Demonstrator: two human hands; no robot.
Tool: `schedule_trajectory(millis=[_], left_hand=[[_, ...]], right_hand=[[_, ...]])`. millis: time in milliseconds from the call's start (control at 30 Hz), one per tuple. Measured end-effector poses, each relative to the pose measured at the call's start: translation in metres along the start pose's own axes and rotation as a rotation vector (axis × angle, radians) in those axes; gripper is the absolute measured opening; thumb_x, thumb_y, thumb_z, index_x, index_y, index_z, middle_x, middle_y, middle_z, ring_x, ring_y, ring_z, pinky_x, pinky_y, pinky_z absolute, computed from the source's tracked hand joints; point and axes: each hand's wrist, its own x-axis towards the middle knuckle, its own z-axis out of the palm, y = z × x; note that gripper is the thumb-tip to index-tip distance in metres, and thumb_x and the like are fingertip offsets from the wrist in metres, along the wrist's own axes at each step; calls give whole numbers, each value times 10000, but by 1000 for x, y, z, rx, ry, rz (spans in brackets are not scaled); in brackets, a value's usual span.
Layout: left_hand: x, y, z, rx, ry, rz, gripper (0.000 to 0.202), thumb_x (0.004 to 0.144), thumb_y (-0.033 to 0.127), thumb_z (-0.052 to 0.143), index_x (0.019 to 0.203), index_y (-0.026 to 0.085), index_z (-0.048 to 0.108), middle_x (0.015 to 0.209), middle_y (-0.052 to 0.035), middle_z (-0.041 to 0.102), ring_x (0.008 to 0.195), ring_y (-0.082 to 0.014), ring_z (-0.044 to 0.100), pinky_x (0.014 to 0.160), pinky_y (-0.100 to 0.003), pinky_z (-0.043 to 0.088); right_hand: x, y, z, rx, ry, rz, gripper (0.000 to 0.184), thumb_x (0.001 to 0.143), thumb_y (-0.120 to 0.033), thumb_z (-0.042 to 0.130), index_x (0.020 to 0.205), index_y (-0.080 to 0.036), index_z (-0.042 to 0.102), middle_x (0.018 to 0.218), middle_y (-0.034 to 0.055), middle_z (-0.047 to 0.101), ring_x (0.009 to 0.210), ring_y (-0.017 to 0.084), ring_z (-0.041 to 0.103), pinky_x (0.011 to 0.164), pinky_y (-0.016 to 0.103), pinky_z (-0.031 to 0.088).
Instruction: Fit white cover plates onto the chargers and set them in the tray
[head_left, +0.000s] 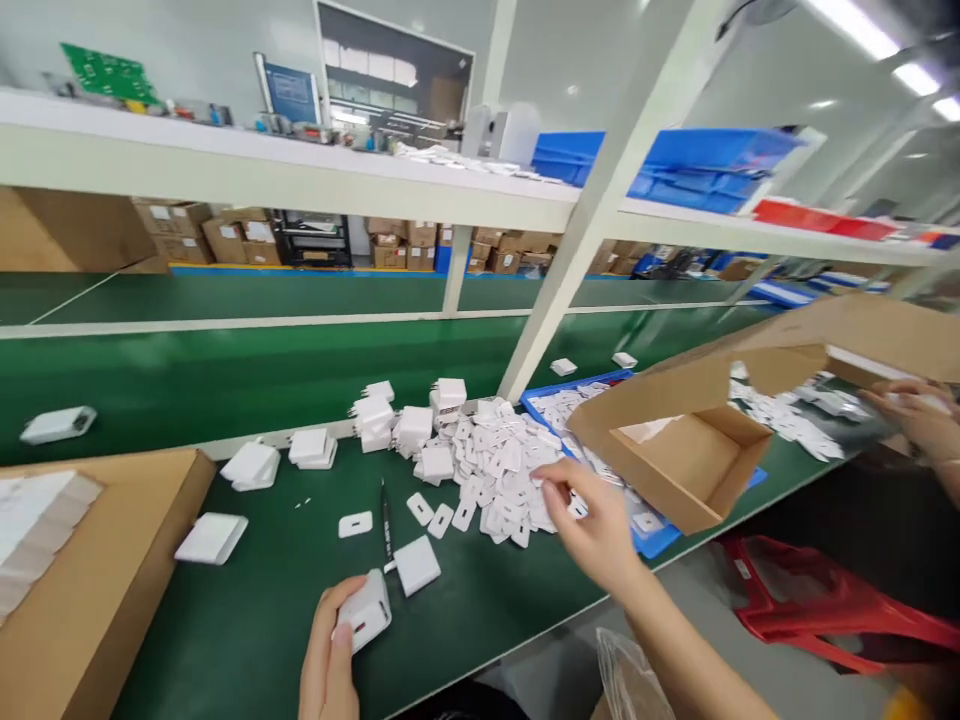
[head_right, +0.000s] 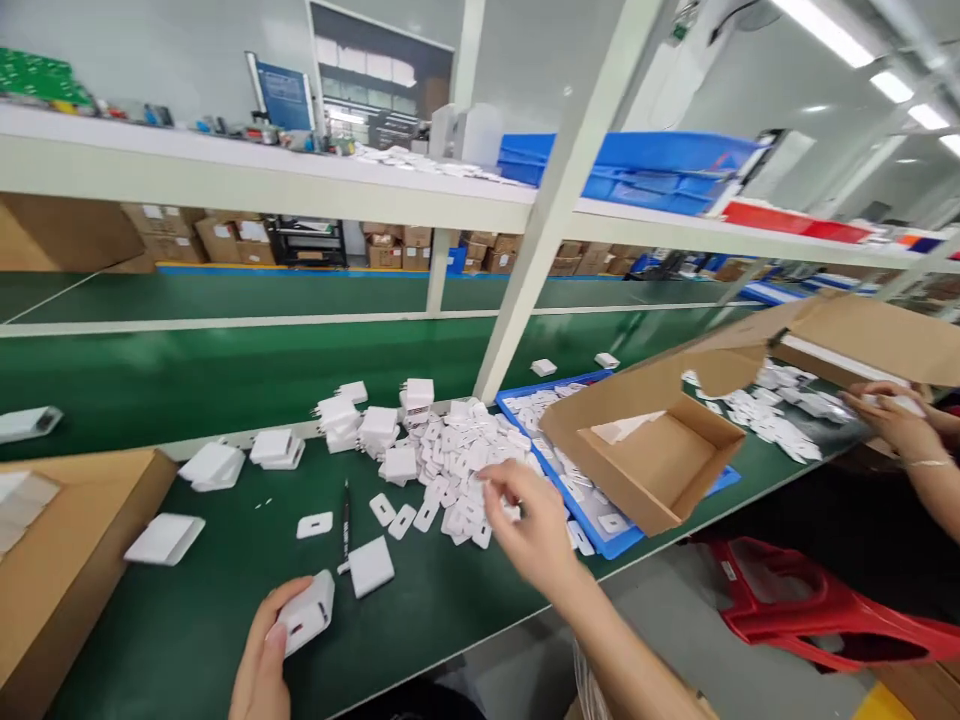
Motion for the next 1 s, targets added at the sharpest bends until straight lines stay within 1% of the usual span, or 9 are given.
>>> schedule_trajectory(millis=[67,133,233,333,467,700,767,867,1000], left_hand=[[-3,5,0,-11,-32,14,528,1043,652,407,1214,232,678,1322,-90,642,1250,-287,590,975,-337,496],[-6,7,-1,-13,-88,79,525,1057,630,381,1233,227,667,1261,-99,639,1182,-280,607,968,-358,503],[-9,9,-1,15,-190,212,487,1085,566,339,1312,233,613,1172,-96,602,1013,-248,623,854,-352,528],[-11,12,-3,80,-223,283,435,1104,496,317,1379,258,555,1179,-93,557,975,-232,615,810,-342,526],[-11,18,-3,114,-268,278,422,1112,463,303,1412,273,531,1221,-99,533,1022,-238,605,847,-357,524],[-14,12,7,125,-301,305,490,1107,539,257,1462,270,461,1256,-111,497,1060,-254,578,894,-402,517],[-13,10,8,155,-298,314,454,1113,506,281,1469,277,446,1284,-113,493,1080,-256,574,908,-410,512],[-12,8,9,172,-273,352,418,1114,483,323,1470,295,438,1297,-105,496,1106,-255,572,922,-406,501],[-11,9,9,34,-279,168,389,1124,473,283,1397,287,487,1282,-90,517,1119,-239,567,949,-384,483]], right_hand=[[-21,-22,34,210,-262,82,232,1051,-402,535,1166,-254,673,864,35,684,694,194,589,654,326,462],[-42,-45,65,400,-551,148,435,1063,-525,495,1402,-261,567,935,34,681,738,194,603,684,322,469],[-63,-71,99,605,-727,193,625,1063,-660,401,1538,-254,431,963,33,675,767,200,601,715,328,466],[-74,-83,117,748,-655,277,667,1059,-678,398,1567,-245,387,1049,61,681,870,225,628,792,350,509],[-83,-81,123,781,-511,290,576,1082,-606,407,1549,-271,447,1352,108,631,1164,258,637,1005,384,524],[-98,-76,125,670,-472,165,516,1145,-429,289,1657,-364,305,1631,50,448,1514,256,398,1272,451,297],[-98,-77,125,670,-451,183,529,1145,-440,248,1661,-338,311,1603,78,464,1468,274,442,1240,479,343],[-91,-79,125,680,-441,222,518,1137,-454,271,1621,-329,409,1295,102,593,1141,245,617,1000,427,534],[-79,-73,120,659,-337,99,481,1045,-344,568,1524,-337,531,1284,98,514,1123,228,604,983,400,544]])
